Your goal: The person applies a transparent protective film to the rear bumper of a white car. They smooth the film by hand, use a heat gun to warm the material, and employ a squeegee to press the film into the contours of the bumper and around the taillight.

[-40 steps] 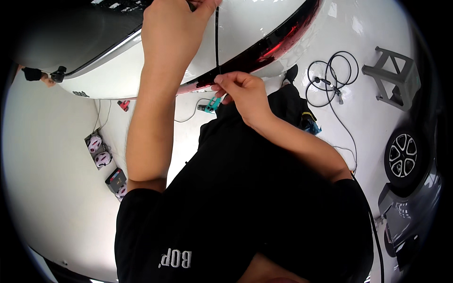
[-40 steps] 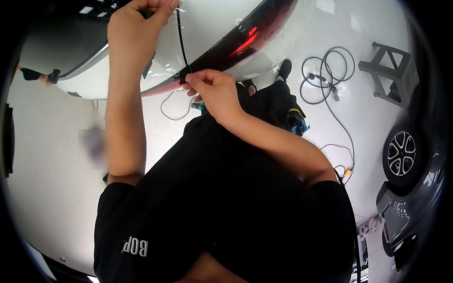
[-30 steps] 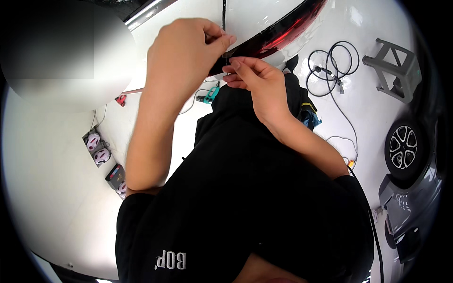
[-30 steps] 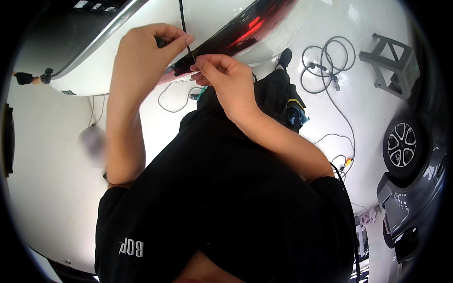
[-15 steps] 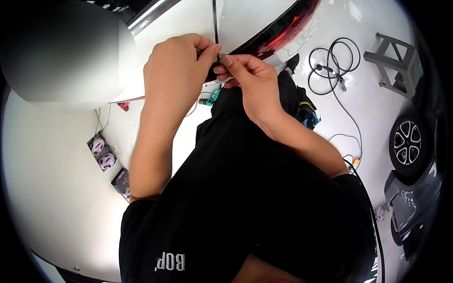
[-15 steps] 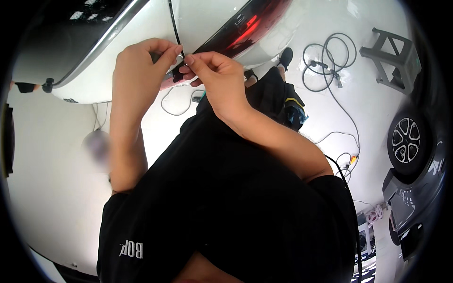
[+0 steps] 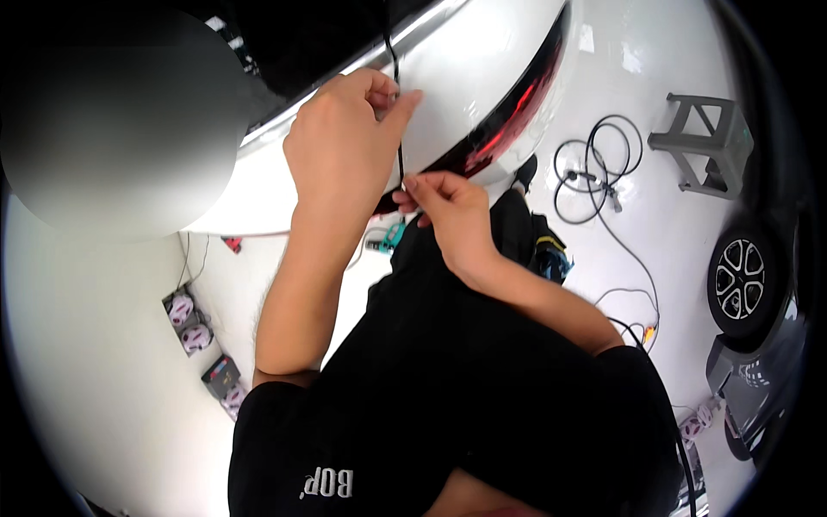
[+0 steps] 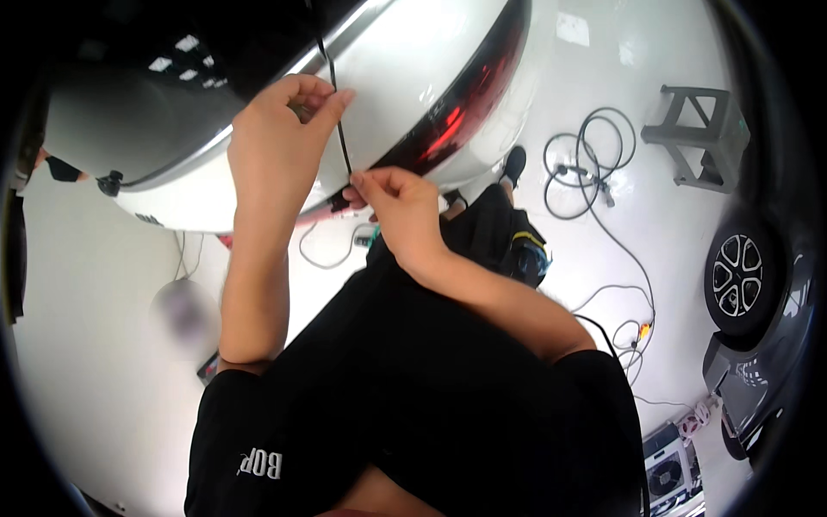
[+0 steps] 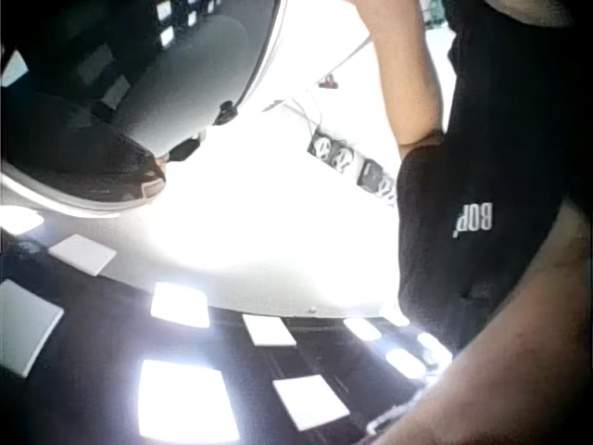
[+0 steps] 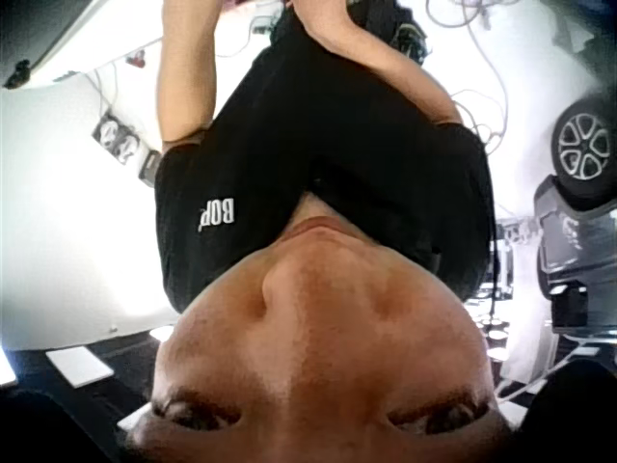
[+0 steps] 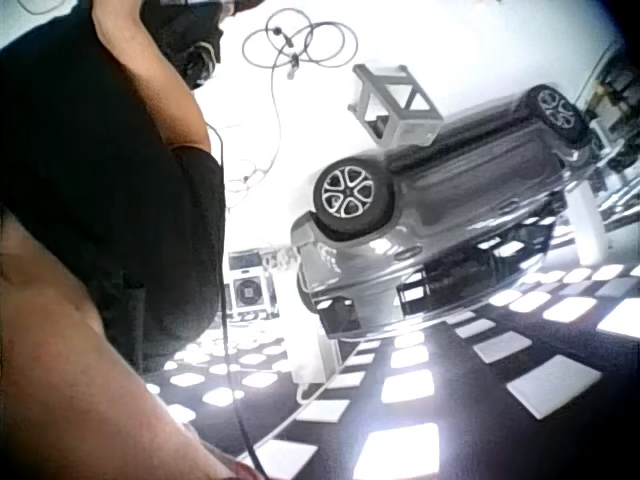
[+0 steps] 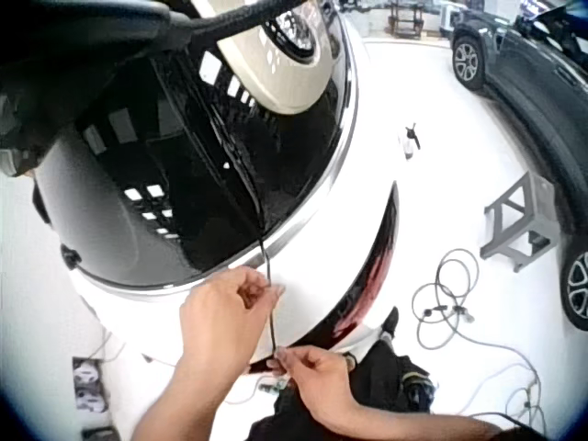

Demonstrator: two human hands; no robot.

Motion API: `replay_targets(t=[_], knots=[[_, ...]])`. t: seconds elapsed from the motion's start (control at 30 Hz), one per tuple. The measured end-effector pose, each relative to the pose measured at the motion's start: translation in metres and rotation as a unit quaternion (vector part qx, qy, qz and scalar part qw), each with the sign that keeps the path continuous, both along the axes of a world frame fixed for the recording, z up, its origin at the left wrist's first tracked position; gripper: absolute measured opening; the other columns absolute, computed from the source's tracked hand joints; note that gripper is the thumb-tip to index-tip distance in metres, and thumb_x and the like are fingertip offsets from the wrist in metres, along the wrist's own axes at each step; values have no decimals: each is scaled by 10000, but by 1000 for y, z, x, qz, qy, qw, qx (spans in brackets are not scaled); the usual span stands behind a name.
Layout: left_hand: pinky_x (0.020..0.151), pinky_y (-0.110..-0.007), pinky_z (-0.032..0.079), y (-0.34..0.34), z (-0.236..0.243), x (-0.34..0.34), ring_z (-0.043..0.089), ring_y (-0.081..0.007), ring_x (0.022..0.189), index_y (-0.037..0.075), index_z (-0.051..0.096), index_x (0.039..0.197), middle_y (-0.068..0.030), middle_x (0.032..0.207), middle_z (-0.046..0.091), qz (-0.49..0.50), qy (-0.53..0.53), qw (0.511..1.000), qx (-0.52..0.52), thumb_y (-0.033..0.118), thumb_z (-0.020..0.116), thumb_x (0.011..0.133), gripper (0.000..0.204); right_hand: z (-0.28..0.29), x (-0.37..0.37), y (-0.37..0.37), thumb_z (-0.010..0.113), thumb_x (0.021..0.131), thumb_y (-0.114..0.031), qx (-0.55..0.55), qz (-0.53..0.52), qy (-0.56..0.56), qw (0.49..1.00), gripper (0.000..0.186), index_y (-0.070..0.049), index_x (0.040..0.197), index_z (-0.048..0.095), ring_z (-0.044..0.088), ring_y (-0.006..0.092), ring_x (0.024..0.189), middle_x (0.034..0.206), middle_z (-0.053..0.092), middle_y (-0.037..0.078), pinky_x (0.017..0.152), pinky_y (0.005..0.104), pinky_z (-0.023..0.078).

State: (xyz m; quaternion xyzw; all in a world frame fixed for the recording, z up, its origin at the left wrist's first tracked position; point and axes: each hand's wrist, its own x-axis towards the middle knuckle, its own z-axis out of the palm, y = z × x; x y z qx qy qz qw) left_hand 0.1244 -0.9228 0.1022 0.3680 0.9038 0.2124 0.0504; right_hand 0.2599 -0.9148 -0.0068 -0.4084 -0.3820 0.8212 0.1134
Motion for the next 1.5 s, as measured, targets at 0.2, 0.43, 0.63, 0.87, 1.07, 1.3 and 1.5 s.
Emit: replay_targets(t=[0.2,0.43,0.63,0.87,1.07,1.3,1.5], knots=[[623,-330,487,8,4,-8,652,-200,638,6,764,909,-103,743,721,31,-94,994,-49,269,788,903,264,-12,10,-7,694,1023,-197,-34,16,31,999,189,-12,1022,734,703,85,827,909,770,47,686,223,507],[630,-347,491,12,5,-5,654,-223,633,46,752,870,-74,696,699,12,-27,997,-72,311,761,918,269,-2,6,2,711,1012,-219,-34,14,21,999,223,0,987,742,699,89,790,893,775,63,672,230,504],[609,-402,528,13,1,-16,700,-302,660,87,725,799,-82,694,711,21,8,994,-105,355,754,917,294,5,-4,5,715,1004,-222,8,38,-23,999,243,5,921,739,690,93,728,839,767,64,649,233,502],[601,-408,528,9,3,-17,704,-310,676,89,730,795,-90,703,713,61,-10,990,-127,399,756,909,332,4,-5,5,716,1003,-236,15,47,-30,998,256,3,913,728,690,100,716,818,758,62,657,238,505],[577,-368,497,-4,-4,-18,657,-245,581,83,725,781,-59,635,677,66,31,993,-88,415,760,910,358,16,-7,7,722,981,-164,52,53,-73,995,255,64,869,730,684,125,663,762,744,111,643,260,555],[586,-372,498,-9,-14,-18,675,-244,625,93,727,795,-44,685,705,69,60,994,-56,413,757,911,342,4,-5,10,750,961,-235,140,88,-82,983,331,55,803,739,667,121,586,700,739,109,566,269,519],[684,-303,504,-26,-1,-23,666,-162,680,35,766,932,-61,780,740,132,-144,981,4,386,747,931,352,2,1,17,746,931,-391,342,152,-156,914,416,-33,720,753,648,197,514,634,716,74,535,341,489]])
